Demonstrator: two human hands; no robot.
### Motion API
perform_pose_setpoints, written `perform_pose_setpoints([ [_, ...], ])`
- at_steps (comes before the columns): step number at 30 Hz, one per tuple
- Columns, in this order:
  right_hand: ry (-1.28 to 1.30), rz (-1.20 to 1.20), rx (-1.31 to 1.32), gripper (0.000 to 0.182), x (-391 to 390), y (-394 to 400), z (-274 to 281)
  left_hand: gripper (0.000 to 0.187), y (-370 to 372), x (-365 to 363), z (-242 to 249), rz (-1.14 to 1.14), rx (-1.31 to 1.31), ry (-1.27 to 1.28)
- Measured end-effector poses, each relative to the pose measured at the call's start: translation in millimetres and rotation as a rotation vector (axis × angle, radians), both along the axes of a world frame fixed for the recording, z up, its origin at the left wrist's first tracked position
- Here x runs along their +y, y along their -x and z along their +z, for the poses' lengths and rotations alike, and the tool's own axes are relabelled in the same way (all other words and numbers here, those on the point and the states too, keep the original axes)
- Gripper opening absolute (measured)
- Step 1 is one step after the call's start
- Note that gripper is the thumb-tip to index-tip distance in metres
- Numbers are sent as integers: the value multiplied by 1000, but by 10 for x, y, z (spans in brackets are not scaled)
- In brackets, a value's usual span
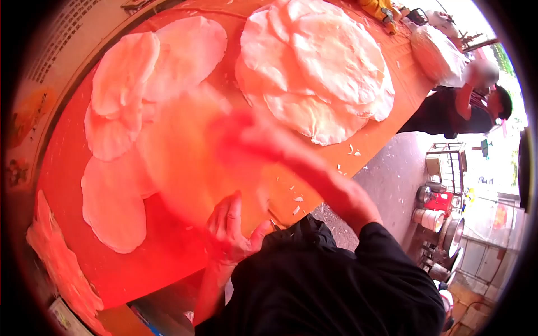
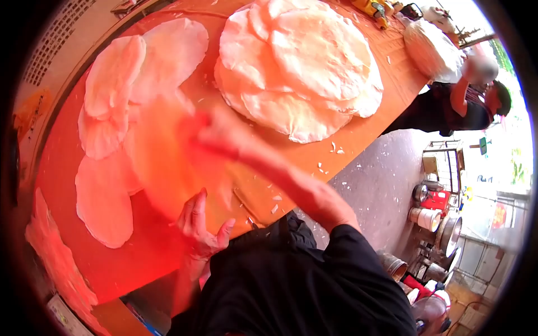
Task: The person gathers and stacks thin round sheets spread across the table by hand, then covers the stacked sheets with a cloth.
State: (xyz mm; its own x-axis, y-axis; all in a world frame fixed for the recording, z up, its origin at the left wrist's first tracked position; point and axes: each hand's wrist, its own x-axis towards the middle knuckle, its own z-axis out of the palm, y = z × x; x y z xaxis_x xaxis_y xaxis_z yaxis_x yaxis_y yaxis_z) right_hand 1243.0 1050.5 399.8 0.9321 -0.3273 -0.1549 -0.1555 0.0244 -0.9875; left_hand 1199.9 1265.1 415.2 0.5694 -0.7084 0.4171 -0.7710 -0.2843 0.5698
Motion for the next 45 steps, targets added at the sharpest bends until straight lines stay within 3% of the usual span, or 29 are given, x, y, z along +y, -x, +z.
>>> perform_pose_setpoints([
  [2, 16, -108, -34, 19, -677, 94, 297, 67, -42, 23, -2, -10, 8, 95],
  [6, -72, -347, -153, 22, -2271, 438, 580, 45, -428, 406, -357, 264, 32, -144],
  [9, -149, -512, -240, 24, -3306, 743, 488, 47, -806, 940, -719, 502, 100, -251],
  [11, -122, -704, -216, 25, -3627, 988, 194, 54, -1077, 1363, -1001, 604, 0, -329],
  [12, -59, -953, -23, 30, -3610, 1045, 73, 56, -1203, 1510, -1052, 650, -29, -400],
  [13, 105, -932, -34, 31, -3485, 1185, -172, 59, -1288, 1645, -1108, 691, -53, -473],
  [14, 115, -861, -40, 36, -3545, 1290, -586, 61, -1350, 1741, -1146, 726, -75, -549],
  [15, 54, -668, -106, 37, -3069, 1273, -686, 62, -1432, 1806, -1172, 715, -72, -554],
  [16, 75, -598, 29, 37, -2350, 1071, -596, 63, -1505, 1873, -1191, 701, -67, -562],
  [19, -284, -158, 230, 39, -1014, 558, -882, 61, -1615, 2014, -1192, 652, -40, -559],
  [20, -446, -168, 326, 45, -519, 357, -812, 60, -1654, 2078, -1223, 626, -49, -564],
  [22, -558, 58, 297, 55, 58, -60, -925, 59, -1737, 2155, -1281, 586, -55, -572],
  [23, -685, 121, 192, 46, 208, -239, -1317, 59, -1759, 2196, -1276, 578, -52, -578],
  [24, -717, 146, 160, 45, 413, -473, -1355, 58, -1780, 2233, -1265, 573, -52, -585],
  [26, -701, -19, 374, 45, 768, -979, -1124, 59, -1792, 2267, -1249, 573, -107, -656],
  [29, -724, -51, 439, 44, 1001, -1289, -1046, 63, -1739, 2198, -1189, 590, -76, -600],
  [33, -796, 149, 454, 31, 1052, -1373, -822, 71, -1694, 2206, -1338, 636, -37, -488],
  [37, -435, 51, 343, 23, 1394, -1568, -493, 71, -1682, 2226, -1289, 685, -95, -485],
  [41, -352, 55, 107, 27, 1228, -1233, -152, 52, -1650, 2285, -1253, 849, -142, -440],
  [43, -353, -16, 196, 26, 963, -902, -290, 42, -1633, 2444, -1292, 898, -92, -375],
  [44, -321, -19, 233, 25, 805, -670, -440, 30, -1653, 2414, -1165, 823, -247, -312],
  [45, -289, -30, 268, 24, 677, -456, -549, 25, -1623, 2593, -1282, 867, -127, -362],
])
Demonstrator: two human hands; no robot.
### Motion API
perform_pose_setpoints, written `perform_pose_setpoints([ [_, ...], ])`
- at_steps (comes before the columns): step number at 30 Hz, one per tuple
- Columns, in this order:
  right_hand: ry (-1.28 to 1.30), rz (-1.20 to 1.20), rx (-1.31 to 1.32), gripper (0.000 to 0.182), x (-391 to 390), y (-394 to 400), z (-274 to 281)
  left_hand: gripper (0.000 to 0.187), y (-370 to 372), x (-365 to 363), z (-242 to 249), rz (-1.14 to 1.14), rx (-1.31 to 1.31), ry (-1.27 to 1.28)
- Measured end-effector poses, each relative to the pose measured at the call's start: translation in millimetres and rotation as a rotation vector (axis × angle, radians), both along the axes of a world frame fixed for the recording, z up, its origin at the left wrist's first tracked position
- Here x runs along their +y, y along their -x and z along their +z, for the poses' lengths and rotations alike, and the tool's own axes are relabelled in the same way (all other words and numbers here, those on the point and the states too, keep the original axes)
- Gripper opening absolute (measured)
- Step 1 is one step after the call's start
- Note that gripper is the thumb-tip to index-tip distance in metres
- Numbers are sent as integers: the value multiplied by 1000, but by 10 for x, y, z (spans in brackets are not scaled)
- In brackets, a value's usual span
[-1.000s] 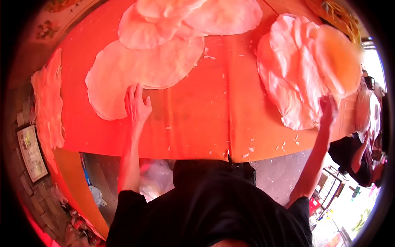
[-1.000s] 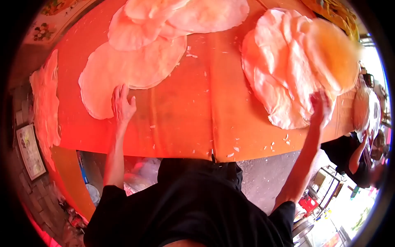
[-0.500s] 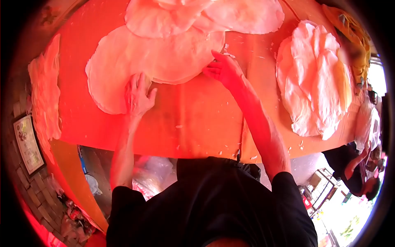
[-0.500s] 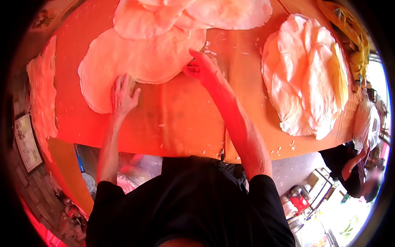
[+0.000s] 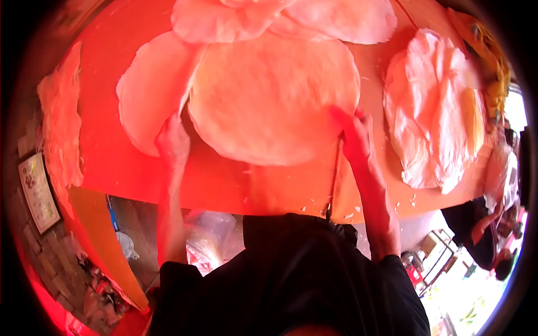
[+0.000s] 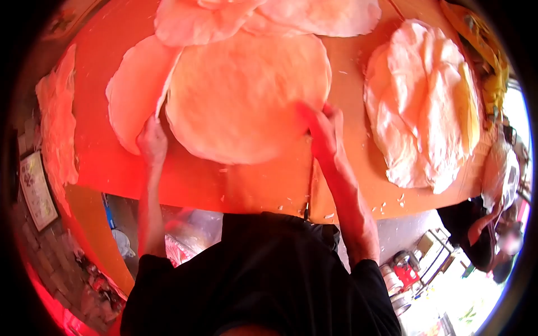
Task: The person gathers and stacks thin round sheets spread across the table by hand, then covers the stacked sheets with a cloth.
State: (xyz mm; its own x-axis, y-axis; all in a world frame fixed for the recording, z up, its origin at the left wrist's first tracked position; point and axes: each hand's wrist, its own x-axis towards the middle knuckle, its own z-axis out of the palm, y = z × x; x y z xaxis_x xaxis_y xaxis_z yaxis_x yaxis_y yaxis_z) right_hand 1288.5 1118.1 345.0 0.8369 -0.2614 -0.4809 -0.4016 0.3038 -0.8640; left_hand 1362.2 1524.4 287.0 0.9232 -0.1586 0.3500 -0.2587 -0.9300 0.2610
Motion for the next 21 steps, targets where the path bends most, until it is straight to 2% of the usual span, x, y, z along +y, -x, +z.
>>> perform_pose_setpoints([
  [2, 118, 18, 101, 24, -174, 365, 28, 23, 60, 118, 152, -95, -8, -15],
  [3, 187, 3, 165, 24, -308, 558, 76, 22, 182, 214, 178, -46, 83, -82],
  [4, 306, -47, 160, 23, -401, 670, 163, 23, 253, 342, 128, -141, 78, -65],
  [5, 422, 10, 165, 23, -644, 755, 304, 31, 341, -89, 573, 201, 538, -76],
  [6, 534, 72, 174, 22, -893, 793, 506, 25, 390, -138, 521, -232, 67, -58],
  [7, 660, -42, 162, 18, -1089, 799, 802, 27, 446, -301, 642, -309, 84, -86],
  [8, 617, -114, 95, 15, -1321, 818, 1085, 28, 506, -469, 718, -323, 193, -73],
  [10, 929, 8, -23, 15, -2069, 928, 1487, 31, 692, -731, 854, -327, 413, -80],
  [12, 1105, -75, -117, 20, -2897, 1207, 2040, 33, 850, -943, 893, -406, 471, -13],
  [13, 1190, -111, -167, 23, -3072, 1275, 2394, 34, 923, -1053, 918, -440, 501, 18],
  [14, 1495, -100, 21, 20, -2924, 1238, 2784, 37, 975, -1190, 961, -515, 454, 64],
  [15, 1758, -186, 41, 12, -2472, 1158, 3008, 40, 1019, -1344, 1017, -589, 410, 109],
  [16, 2021, -275, 68, 11, -2103, 1097, 3108, 43, 1075, -1496, 1072, -664, 365, 156],
  [18, 2230, -97, -164, 6, -2539, 1254, 2884, 44, 1160, -1749, 1188, -682, 402, 176],
  [19, 2365, 123, 184, 17, -2704, 1380, 2755, 45, 1176, -1825, 1155, -712, 389, 196],
  [21, 2496, 299, 175, 5, -2763, 1398, 2172, 41, 1244, -2012, 1267, -699, 463, 226],
])
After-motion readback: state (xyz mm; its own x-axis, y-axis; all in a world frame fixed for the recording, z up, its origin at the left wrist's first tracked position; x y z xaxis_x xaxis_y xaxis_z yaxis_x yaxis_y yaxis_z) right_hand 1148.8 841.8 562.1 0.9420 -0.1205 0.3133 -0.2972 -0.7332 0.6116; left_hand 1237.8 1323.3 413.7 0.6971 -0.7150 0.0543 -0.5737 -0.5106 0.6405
